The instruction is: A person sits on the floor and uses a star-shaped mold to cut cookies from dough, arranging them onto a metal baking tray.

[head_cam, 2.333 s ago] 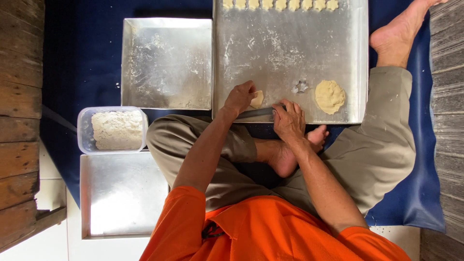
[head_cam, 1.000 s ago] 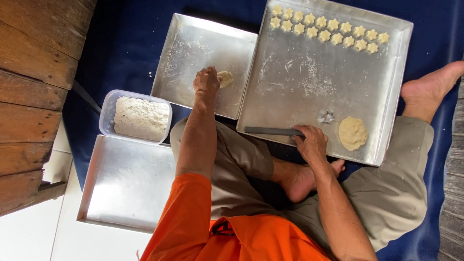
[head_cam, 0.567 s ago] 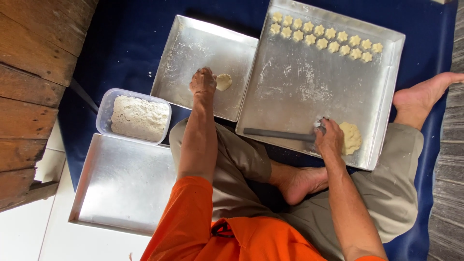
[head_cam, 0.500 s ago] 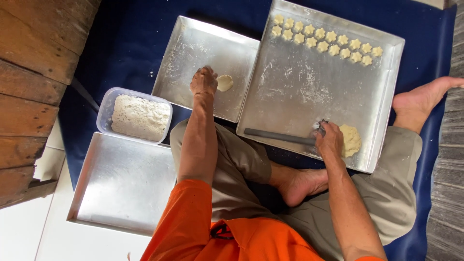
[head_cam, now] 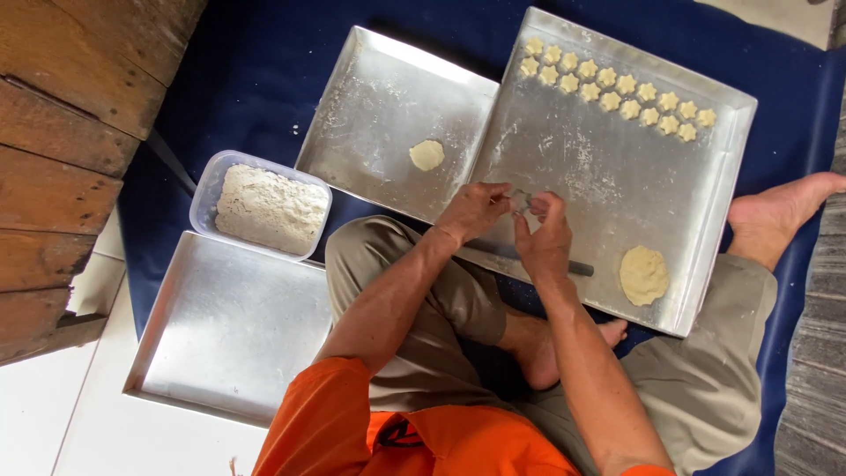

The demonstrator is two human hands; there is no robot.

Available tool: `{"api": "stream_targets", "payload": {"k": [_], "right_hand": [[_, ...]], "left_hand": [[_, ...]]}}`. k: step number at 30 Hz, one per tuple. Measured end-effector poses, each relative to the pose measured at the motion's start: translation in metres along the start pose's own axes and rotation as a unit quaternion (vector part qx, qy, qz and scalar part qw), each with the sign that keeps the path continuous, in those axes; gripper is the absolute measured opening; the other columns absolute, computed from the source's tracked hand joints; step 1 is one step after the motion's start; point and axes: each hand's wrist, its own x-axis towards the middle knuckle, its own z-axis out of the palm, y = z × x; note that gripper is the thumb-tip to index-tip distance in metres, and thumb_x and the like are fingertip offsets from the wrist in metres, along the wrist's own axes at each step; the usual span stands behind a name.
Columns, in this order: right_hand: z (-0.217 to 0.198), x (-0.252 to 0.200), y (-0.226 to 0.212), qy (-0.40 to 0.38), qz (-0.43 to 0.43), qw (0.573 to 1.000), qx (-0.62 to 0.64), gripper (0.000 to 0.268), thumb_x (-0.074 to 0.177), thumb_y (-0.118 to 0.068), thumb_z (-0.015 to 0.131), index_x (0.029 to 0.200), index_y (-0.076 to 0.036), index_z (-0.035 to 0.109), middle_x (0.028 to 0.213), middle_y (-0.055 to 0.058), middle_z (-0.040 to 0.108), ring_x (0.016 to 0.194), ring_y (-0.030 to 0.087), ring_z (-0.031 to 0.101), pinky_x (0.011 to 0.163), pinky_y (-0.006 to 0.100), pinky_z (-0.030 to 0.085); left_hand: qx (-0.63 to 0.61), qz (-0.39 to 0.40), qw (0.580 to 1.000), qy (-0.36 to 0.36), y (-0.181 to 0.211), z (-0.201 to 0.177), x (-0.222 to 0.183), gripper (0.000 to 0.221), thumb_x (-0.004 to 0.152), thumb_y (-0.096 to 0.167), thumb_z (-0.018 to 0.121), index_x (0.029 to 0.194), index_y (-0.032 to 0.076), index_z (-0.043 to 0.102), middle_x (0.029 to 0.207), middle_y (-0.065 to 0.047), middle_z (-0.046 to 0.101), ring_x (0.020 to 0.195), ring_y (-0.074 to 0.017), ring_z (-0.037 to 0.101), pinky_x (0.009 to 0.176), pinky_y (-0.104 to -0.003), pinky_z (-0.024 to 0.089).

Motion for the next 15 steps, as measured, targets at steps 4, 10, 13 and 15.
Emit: {"api": "stream_targets", "payload": {"k": [4,10,13,15], "right_hand": [[0.022,0.016,-0.011,-0.027,-0.021,0.999,0.024,0.051,0.092,-0.006,0.076,0.133,-0.007,0.046,0.117,0.019,0.066,0.11,0.039,0.068,0.092,0.049,0.058],[0.03,0.008,0.005,-0.03,-0.083,0.996,0.006,0.044,0.095,-0.021,0.079,0.131,-0.013,0.056,0.113,0.009,0.07,0.106,0.028,0.07,0.091,0.045,0.058],[0.02,-0.018,0.03,-0.054,-0.066,0.996,-0.019,0.034,0.099,-0.02,0.074,0.129,-0.013,0.059,0.113,0.009,0.07,0.107,0.03,0.068,0.092,0.047,0.057],[0.007,-0.039,0.043,-0.109,0.027,0.994,0.006,0.033,0.109,-0.024,0.061,0.139,-0.011,0.053,0.119,0.012,0.064,0.117,0.035,0.062,0.094,0.049,0.06]], "left_hand": [[0.003,-0.043,0.999,-0.01,0.011,-0.033,0.001,0.033,0.097,0.02,0.064,0.127,0.011,0.073,0.115,-0.02,0.076,0.107,-0.0366,0.074,0.09,-0.046,0.061],[0.091,-0.093,0.989,0.075,-0.031,-0.08,0.035,0.031,0.092,0.03,0.065,0.121,0.026,0.076,0.111,-0.011,0.078,0.103,-0.032,0.075,0.094,-0.045,0.062],[0.15,-0.083,0.973,0.155,-0.094,-0.098,0.076,0.028,0.093,0.027,0.065,0.117,0.023,0.078,0.108,-0.014,0.078,0.101,-0.0383,0.074,0.085,-0.049,0.063],[0.284,-0.117,0.93,0.2,-0.16,-0.1,0.123,0.024,0.091,0.028,0.065,0.109,0.025,0.08,0.102,-0.013,0.078,0.095,-0.0354,0.076,0.084,-0.042,0.065]]}}
